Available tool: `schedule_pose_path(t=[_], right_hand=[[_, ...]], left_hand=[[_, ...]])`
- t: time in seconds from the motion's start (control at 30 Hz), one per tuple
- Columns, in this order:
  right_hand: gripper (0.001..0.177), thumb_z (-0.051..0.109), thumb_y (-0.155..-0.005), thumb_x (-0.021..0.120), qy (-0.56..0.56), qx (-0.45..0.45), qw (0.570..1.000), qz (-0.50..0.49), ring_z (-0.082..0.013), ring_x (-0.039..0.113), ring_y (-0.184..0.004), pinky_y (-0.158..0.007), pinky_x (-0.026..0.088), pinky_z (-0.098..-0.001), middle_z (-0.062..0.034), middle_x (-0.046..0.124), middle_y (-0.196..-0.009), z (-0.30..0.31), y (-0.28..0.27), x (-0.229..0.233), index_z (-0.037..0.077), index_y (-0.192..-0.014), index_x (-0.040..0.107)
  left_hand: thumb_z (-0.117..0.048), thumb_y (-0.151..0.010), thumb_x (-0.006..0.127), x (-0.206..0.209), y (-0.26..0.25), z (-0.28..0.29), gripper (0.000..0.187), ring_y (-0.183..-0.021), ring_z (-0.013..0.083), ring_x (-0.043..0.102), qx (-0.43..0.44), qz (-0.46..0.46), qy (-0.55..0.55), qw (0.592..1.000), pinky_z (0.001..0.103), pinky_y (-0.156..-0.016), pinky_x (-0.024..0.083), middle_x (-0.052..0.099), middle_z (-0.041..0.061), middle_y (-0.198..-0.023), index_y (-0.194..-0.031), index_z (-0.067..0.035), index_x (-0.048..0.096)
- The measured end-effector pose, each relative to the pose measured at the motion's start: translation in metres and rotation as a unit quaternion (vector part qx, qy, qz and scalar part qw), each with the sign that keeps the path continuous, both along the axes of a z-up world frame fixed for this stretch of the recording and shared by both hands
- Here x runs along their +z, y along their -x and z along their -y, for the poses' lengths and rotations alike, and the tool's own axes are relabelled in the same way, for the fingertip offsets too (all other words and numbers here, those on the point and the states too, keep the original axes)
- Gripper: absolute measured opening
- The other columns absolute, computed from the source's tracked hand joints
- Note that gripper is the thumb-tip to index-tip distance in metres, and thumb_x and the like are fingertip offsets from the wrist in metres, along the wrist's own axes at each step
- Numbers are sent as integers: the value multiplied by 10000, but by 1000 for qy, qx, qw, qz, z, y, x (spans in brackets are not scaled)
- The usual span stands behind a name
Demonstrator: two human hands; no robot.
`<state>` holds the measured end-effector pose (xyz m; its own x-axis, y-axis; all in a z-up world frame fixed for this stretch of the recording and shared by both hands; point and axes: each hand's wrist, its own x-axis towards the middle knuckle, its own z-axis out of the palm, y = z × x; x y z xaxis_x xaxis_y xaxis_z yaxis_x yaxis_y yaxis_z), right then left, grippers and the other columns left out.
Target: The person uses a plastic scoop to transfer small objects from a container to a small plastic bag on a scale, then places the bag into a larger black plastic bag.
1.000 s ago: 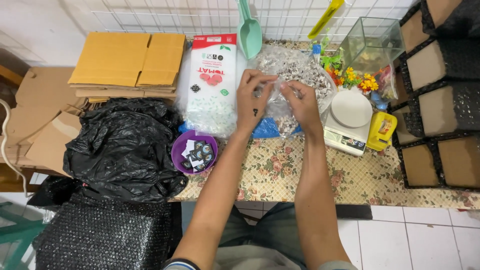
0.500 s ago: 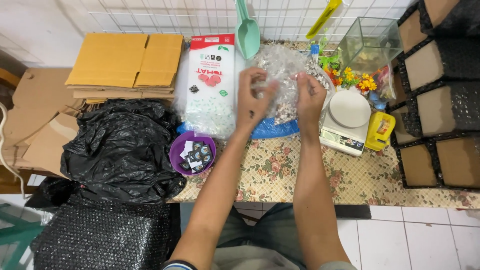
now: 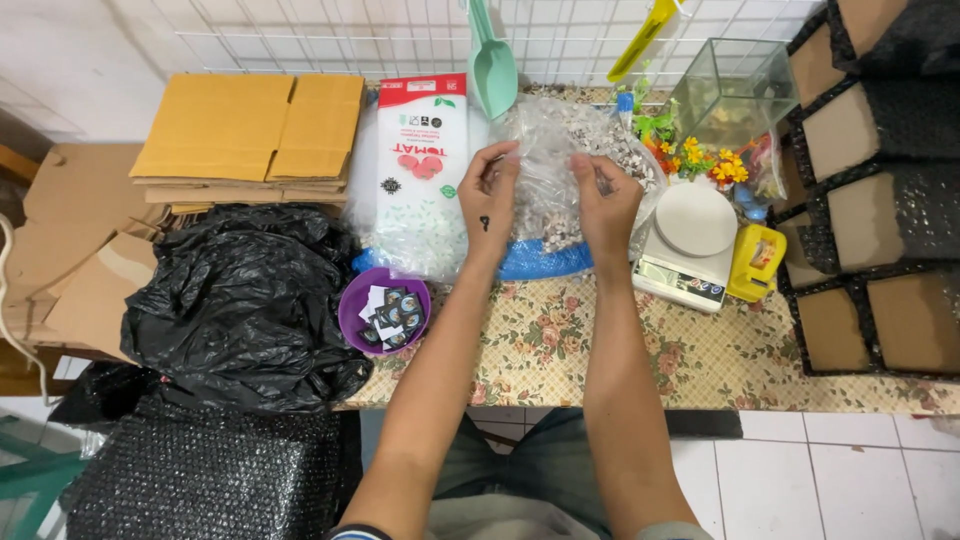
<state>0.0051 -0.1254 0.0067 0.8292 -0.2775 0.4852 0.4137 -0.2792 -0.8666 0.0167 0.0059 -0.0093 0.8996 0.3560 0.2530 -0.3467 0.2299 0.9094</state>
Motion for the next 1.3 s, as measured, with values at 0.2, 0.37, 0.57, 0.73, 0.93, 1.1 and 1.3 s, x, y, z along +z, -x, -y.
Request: schedule_pose_path(t=[0.2,0.37,0.57,0.73,0.93,1.1,1.3], right_hand=[[248,252,-1047,673,-17,14,1000,-14,-46,531,-744,-740,495,-245,1,665,-687,-2,8,10,124,-859,773],[282,277,-1057,668,-33,28,999,-25,-40,508,-739,-731,472,-232,39,622,-669,3,3,0,121,-839,757],[271,230,-1053,678,-29,44,998,-26,-48,497,-716,-713,450,-229,23,614,-658,8,5,3,99,-828,754],[251,200,-1036,707,-27,51,998,-5,-47,496,-728,-697,447,-231,19,619,-656,20,-5,-10,87,-814,741],[186,187,-1042,699,-12,63,998,-4,-33,522,-710,-713,455,-213,18,631,-666,22,-6,-4,72,-914,770],[138,133,-1051,643,12,51,998,30,-86,590,-747,-751,525,-288,-59,683,-765,20,-14,-17,53,-967,717],[113,99,-1044,676,25,-6,995,93,-156,675,-688,-706,541,-310,-92,700,-719,21,-12,-18,26,-1001,751]], left_hand=[[-224,-1027,650,-9,-2,6,193,-878,47,652,-18,22,38,999,250,-844,576,675,16,-1048,-1191,-122,660],[-296,-1076,556,-12,4,5,219,-799,56,667,-69,28,10,997,255,-782,598,664,8,-926,-1227,-140,579],[-223,-1044,609,-4,6,5,117,-735,53,691,-36,42,-30,998,227,-728,603,726,24,-850,-1122,-142,641],[-104,-1012,627,5,10,3,134,-775,98,721,36,22,-96,994,280,-763,610,762,71,-863,-1035,-139,755],[-60,-1016,581,8,9,0,229,-820,50,659,-8,24,-39,999,265,-815,579,709,18,-923,-1145,-145,750],[-204,-1024,591,-12,-6,-2,224,-866,69,605,-36,13,30,999,299,-855,575,732,78,-1073,-954,-91,771],[-122,-1001,644,-5,10,0,267,-872,157,665,-54,-33,-96,993,353,-811,586,712,163,-1082,-1259,-68,690]])
